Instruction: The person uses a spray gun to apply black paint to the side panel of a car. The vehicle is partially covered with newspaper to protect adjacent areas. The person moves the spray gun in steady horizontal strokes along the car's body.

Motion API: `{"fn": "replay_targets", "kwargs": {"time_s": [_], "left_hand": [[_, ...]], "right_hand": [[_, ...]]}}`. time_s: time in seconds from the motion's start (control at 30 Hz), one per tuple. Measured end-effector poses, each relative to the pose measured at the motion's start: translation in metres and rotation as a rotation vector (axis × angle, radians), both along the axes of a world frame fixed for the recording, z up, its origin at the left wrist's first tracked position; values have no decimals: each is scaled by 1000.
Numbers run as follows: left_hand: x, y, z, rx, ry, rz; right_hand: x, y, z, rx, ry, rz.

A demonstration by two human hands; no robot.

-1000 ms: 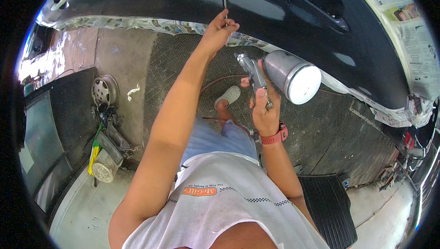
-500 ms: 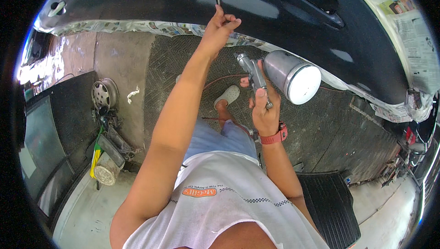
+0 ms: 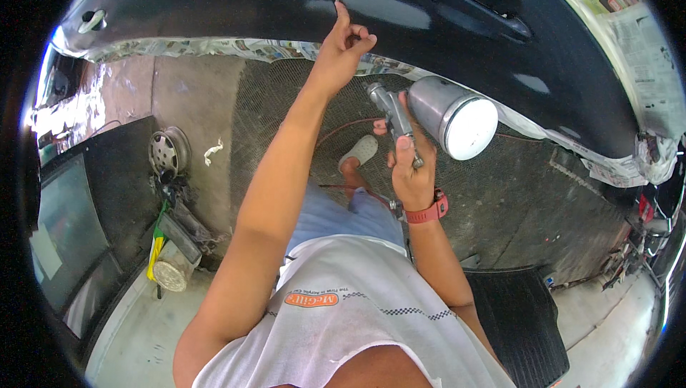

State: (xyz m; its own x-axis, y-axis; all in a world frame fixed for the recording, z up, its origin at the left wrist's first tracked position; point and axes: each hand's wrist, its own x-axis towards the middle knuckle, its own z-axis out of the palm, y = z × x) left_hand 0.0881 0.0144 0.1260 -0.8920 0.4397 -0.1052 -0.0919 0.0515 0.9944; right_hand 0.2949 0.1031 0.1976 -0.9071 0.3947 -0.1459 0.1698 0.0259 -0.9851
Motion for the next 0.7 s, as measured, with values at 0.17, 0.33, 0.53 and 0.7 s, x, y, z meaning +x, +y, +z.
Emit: {"fn": "replay_targets", "kwargs": {"time_s": [0.17,0.33,0.53,0.7], "left_hand": [[3,-5,11,-485,289,-49],[-4,-10,-55,-773,268,-231],[21,-58,-153,-816,52,-429],[99,-115,-150,-334,-416,-518]], "right_hand": [[-2,-5,4,6,22,-42],[2,-5,5,2,-7,20],[-8,-26,7,-21,4,-23],[-27,-47,-2,-69,-73,-120]]}}
